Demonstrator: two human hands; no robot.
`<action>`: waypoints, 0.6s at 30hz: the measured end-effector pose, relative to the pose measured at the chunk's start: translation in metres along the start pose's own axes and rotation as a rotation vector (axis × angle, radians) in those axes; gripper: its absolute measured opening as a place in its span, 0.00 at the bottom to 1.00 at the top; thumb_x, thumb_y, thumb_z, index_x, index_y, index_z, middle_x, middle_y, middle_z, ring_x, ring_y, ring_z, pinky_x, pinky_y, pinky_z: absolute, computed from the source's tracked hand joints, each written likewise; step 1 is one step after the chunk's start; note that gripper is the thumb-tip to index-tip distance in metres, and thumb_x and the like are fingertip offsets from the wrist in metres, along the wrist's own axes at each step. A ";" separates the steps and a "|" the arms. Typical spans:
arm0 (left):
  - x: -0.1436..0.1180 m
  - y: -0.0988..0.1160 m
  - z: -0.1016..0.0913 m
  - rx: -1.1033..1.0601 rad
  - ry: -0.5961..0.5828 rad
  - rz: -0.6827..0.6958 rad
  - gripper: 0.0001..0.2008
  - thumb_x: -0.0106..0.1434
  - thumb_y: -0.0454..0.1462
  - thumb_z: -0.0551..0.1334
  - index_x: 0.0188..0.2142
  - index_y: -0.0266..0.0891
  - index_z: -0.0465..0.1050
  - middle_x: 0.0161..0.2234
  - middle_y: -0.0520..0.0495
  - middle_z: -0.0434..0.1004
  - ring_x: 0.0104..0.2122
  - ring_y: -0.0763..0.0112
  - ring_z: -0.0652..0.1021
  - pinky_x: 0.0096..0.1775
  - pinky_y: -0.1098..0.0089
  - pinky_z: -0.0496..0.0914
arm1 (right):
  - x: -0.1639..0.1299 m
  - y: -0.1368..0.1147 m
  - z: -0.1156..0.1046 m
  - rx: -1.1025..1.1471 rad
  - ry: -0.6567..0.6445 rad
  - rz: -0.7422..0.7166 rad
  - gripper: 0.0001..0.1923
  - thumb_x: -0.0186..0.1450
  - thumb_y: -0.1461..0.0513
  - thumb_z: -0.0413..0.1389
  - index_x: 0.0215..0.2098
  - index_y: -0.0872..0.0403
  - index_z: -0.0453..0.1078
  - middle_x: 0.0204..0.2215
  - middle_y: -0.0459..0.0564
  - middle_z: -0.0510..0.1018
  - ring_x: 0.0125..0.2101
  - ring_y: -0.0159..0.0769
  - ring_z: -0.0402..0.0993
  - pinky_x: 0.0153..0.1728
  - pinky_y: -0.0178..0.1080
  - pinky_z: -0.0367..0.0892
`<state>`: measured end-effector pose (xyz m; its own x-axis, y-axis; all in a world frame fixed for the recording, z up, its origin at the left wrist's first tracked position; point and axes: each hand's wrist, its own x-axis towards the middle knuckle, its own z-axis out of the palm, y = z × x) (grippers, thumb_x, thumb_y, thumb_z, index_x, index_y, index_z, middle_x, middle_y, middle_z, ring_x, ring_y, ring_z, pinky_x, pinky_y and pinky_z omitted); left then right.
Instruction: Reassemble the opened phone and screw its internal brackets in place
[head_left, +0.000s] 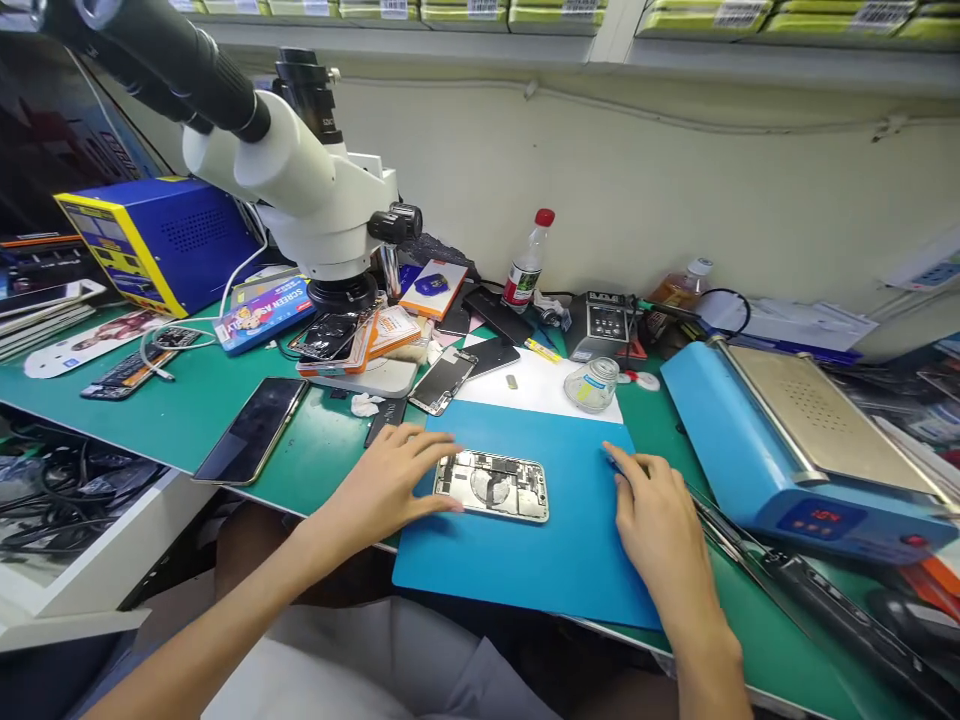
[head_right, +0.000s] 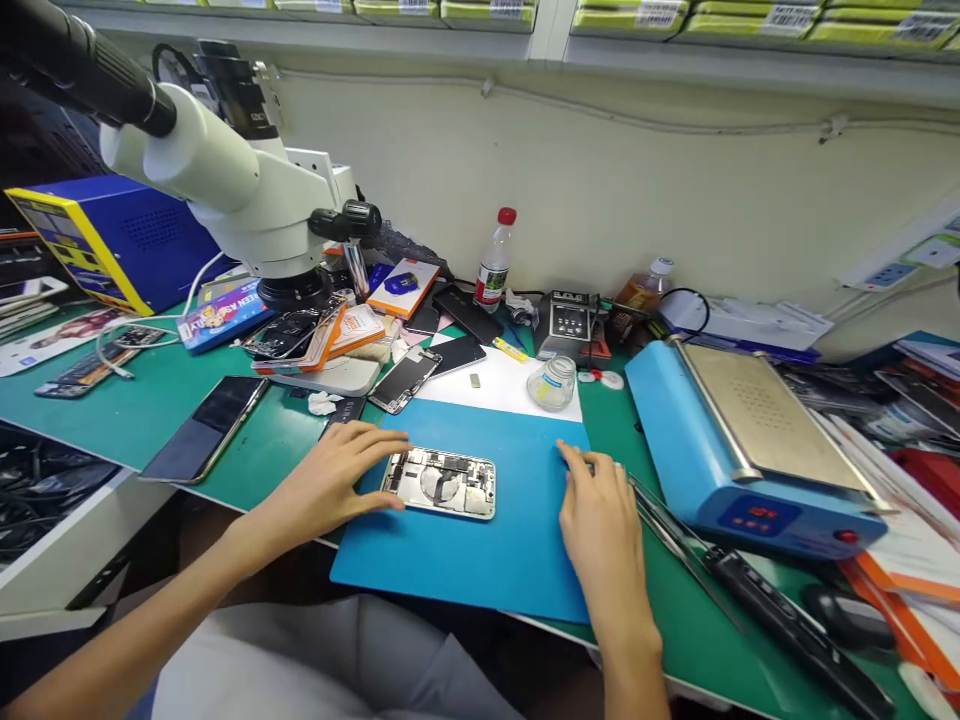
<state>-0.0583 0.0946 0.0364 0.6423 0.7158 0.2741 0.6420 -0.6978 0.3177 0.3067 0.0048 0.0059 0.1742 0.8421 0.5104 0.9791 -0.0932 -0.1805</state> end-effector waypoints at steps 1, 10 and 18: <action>0.008 -0.003 -0.003 0.017 0.020 -0.026 0.23 0.72 0.48 0.72 0.62 0.45 0.78 0.61 0.44 0.82 0.59 0.56 0.81 0.61 0.50 0.78 | -0.002 0.000 0.003 -0.020 -0.003 0.001 0.19 0.79 0.51 0.56 0.60 0.54 0.75 0.48 0.53 0.79 0.46 0.38 0.77 0.50 0.46 0.77; 0.013 -0.019 -0.011 0.232 0.064 -0.388 0.18 0.77 0.46 0.67 0.60 0.40 0.77 0.58 0.41 0.80 0.52 0.60 0.83 0.54 0.53 0.82 | -0.007 -0.011 -0.008 0.050 0.155 -0.022 0.20 0.81 0.55 0.48 0.58 0.54 0.79 0.48 0.60 0.80 0.49 0.50 0.76 0.52 0.52 0.70; -0.027 -0.020 -0.007 0.297 0.079 -0.612 0.21 0.76 0.46 0.68 0.62 0.39 0.75 0.60 0.40 0.79 0.54 0.57 0.82 0.54 0.51 0.81 | -0.002 -0.017 -0.008 0.194 0.208 -0.101 0.18 0.80 0.56 0.51 0.55 0.53 0.81 0.47 0.58 0.82 0.47 0.47 0.78 0.52 0.50 0.72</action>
<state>-0.0911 0.0894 0.0296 0.1017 0.9758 0.1935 0.9746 -0.1368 0.1775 0.2903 0.0006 0.0144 0.1144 0.7135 0.6913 0.9579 0.1053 -0.2672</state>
